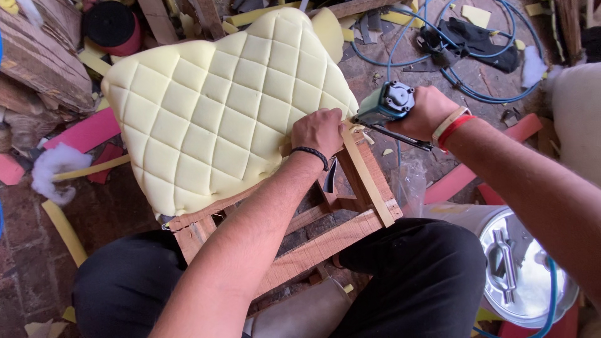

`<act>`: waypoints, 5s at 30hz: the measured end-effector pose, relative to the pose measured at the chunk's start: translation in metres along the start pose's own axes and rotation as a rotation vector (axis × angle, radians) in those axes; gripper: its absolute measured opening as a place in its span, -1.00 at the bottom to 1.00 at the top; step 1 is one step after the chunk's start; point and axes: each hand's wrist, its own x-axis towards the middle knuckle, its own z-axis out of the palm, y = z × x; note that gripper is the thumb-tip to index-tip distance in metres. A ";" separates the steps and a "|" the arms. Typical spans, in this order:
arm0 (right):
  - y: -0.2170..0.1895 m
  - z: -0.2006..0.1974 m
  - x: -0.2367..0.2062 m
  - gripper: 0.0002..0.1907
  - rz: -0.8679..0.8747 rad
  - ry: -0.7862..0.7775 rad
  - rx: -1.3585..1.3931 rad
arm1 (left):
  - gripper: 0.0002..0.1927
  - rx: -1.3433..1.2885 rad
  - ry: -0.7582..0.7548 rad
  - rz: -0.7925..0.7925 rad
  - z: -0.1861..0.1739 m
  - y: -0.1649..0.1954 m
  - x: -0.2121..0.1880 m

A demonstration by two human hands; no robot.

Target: The person measures and cuts thin wooden strips, then staples them across a quilted foam cushion attached to a wooden chair frame. The person uses a measuring tape, scissors, and a pneumatic staple gun to secure the strips in place.

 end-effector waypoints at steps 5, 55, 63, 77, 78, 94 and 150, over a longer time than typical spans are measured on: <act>-0.015 -0.009 0.004 -0.42 0.030 -0.010 0.012 | -0.79 0.042 0.008 0.010 -0.005 0.002 0.000; 0.111 0.025 -0.185 -0.63 0.438 0.264 0.593 | -0.83 -0.098 0.064 -0.115 -0.005 0.006 0.004; 0.193 0.158 -0.290 -0.21 0.886 0.184 0.185 | -0.90 -0.112 0.209 -0.123 -0.010 -0.037 -0.038; 0.126 0.112 -0.266 -0.56 0.471 0.543 -0.122 | -0.91 -0.034 0.109 -0.140 -0.023 -0.057 -0.047; 0.104 0.097 -0.247 -0.66 0.288 0.652 -0.009 | -0.90 -0.032 0.104 -0.139 -0.025 -0.058 -0.047; -0.114 0.120 -0.106 -0.70 -0.227 0.543 0.485 | -0.88 -0.156 0.076 -0.170 -0.022 -0.066 -0.042; 0.190 0.178 -0.282 0.00 0.976 0.224 0.241 | -0.81 -0.043 0.053 -0.326 -0.021 -0.045 -0.032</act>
